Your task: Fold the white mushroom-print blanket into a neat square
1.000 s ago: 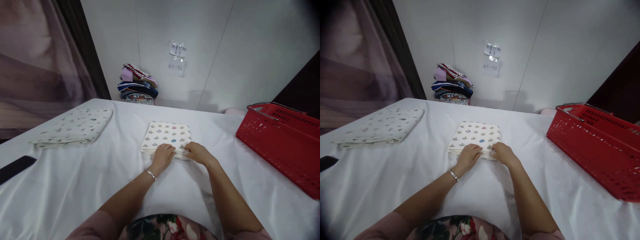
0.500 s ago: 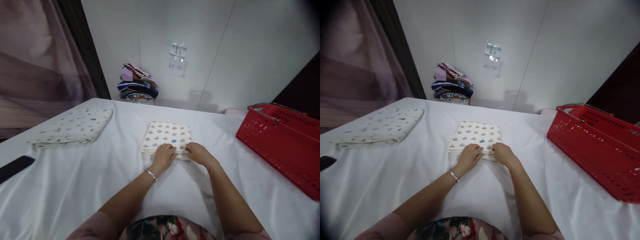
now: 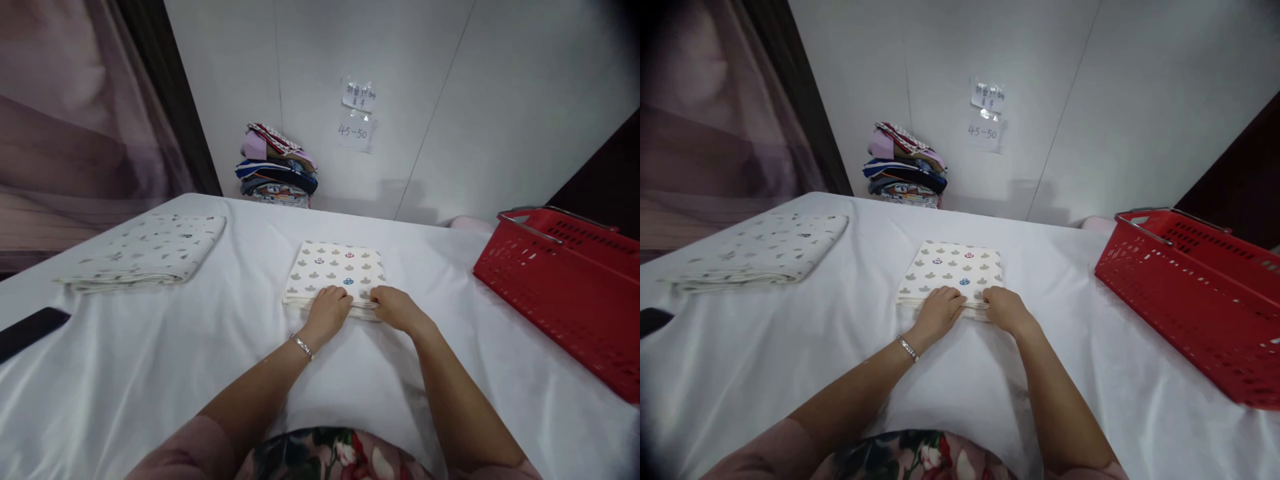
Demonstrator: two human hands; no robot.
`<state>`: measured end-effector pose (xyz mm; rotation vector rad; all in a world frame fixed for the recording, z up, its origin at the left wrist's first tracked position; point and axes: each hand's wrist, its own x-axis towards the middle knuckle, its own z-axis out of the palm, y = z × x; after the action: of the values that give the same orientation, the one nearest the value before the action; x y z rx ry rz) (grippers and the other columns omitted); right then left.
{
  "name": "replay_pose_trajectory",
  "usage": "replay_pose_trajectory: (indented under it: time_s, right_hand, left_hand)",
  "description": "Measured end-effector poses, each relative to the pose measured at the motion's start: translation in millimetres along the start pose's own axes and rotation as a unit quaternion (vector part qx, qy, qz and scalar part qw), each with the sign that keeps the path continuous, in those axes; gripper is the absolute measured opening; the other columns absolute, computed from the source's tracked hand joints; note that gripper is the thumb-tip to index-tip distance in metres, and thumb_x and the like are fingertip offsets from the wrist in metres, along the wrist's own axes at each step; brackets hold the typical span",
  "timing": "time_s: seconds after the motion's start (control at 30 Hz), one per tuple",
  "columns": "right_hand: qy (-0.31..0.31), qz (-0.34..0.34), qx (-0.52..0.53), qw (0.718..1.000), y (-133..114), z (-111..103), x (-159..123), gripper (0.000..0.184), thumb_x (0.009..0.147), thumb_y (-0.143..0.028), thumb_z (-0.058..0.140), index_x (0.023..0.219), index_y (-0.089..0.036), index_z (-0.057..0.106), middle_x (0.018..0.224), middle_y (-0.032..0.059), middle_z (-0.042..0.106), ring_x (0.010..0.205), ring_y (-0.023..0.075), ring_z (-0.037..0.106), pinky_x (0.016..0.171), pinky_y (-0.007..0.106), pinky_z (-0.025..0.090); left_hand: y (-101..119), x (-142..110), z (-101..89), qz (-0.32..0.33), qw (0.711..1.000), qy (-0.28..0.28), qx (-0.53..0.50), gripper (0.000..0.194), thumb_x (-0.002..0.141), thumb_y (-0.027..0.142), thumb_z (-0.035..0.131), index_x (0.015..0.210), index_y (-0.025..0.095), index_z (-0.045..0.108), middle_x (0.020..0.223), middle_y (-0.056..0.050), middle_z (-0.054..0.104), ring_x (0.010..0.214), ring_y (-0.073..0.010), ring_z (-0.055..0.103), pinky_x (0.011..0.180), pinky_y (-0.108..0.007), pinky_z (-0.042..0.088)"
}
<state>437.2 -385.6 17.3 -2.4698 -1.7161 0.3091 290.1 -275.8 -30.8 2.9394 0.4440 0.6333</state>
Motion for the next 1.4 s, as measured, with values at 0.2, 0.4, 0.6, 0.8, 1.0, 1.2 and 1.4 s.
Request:
replay_pose_trajectory:
  time_s: [0.2, 0.4, 0.6, 0.8, 1.0, 1.2, 1.4]
  right_hand:
    - [-0.004, 0.009, 0.003, 1.0, 1.6, 0.1, -0.8, 0.015, 0.065, -0.006, 0.046, 0.071, -0.019, 0.051, 0.073, -0.0017, 0.055, 0.061, 0.0099, 0.042, 0.054, 0.023, 0.021]
    - [0.023, -0.034, 0.0, 0.999, -7.7, 7.0, 0.2, 0.012, 0.073, -0.011, 0.048, 0.08, -0.019, 0.055, 0.083, 0.0018, 0.055, 0.074, 0.0126, 0.047, 0.057, 0.022, 0.025]
    - [0.03, -0.069, -0.024, 0.997, -13.5, 17.3, 5.8, 0.016, 0.073, -0.006, 0.046, 0.08, -0.019, 0.053, 0.084, 0.0019, 0.055, 0.082, 0.0137, 0.049, 0.059, 0.022, 0.026]
    - [0.01, -0.064, -0.008, 0.998, -10.6, 15.2, 4.7, 0.014, 0.072, -0.007, 0.044, 0.073, -0.018, 0.051, 0.079, 0.001, 0.054, 0.07, 0.0118, 0.047, 0.056, 0.022, 0.024]
    - [0.011, -0.064, 0.008, 0.998, -9.0, 16.9, 4.7, 0.015, 0.07, -0.006, 0.044, 0.075, -0.019, 0.051, 0.08, 0.0005, 0.055, 0.068, 0.0114, 0.046, 0.055, 0.023, 0.024]
    - [0.013, -0.062, 0.013, 0.998, -8.6, 18.2, 4.3, 0.016, 0.072, -0.009, 0.043, 0.078, -0.02, 0.054, 0.082, 0.0015, 0.055, 0.071, 0.0127, 0.048, 0.056, 0.023, 0.025]
    - [0.01, -0.058, 0.023, 0.998, -10.9, 15.5, 3.2, 0.017, 0.073, -0.009, 0.044, 0.08, -0.02, 0.055, 0.084, 0.0017, 0.056, 0.073, 0.013, 0.05, 0.056, 0.023, 0.027]
  left_hand:
    - [-4.1, -7.1, 2.5, -0.003, 0.999, 0.026, -0.032, 0.013, 0.088, 0.019, 0.046, 0.096, 0.02, 0.056, 0.09, -0.003, 0.055, 0.088, -0.0174, 0.047, 0.076, -0.032, 0.037]
    - [-4.0, -6.6, 1.9, -0.006, 1.0, 0.006, -0.029, 0.013, 0.087, 0.018, 0.045, 0.092, 0.019, 0.056, 0.089, -0.003, 0.056, 0.087, -0.0179, 0.047, 0.076, -0.033, 0.037]
    - [-5.7, -10.3, -6.3, 0.002, 1.0, -0.011, -0.011, 0.013, 0.086, 0.017, 0.046, 0.093, 0.02, 0.056, 0.09, -0.003, 0.056, 0.087, -0.0169, 0.048, 0.075, -0.031, 0.037]
    - [-35.5, -27.2, -22.5, -0.005, 0.999, -0.013, 0.033, 0.014, 0.088, 0.017, 0.044, 0.092, 0.019, 0.057, 0.091, -0.003, 0.057, 0.087, -0.0175, 0.049, 0.077, -0.032, 0.037]
    - [-81.8, -56.5, -42.2, -0.038, 0.999, 0.008, 0.027, 0.017, 0.087, 0.028, 0.049, 0.1, 0.019, 0.057, 0.098, -0.006, 0.058, 0.093, -0.0197, 0.05, 0.079, -0.034, 0.039]
    - [-98.6, -72.4, -45.2, -0.069, 0.997, 0.018, -0.016, 0.02, 0.088, 0.025, 0.045, 0.104, 0.021, 0.057, 0.102, -0.005, 0.058, 0.095, -0.018, 0.051, 0.081, -0.032, 0.042]
    - [-99.7, -69.6, -50.5, -0.087, 0.992, 0.008, -0.087, 0.021, 0.088, 0.024, 0.043, 0.103, 0.023, 0.058, 0.105, -0.002, 0.056, 0.094, -0.014, 0.054, 0.08, -0.026, 0.045]
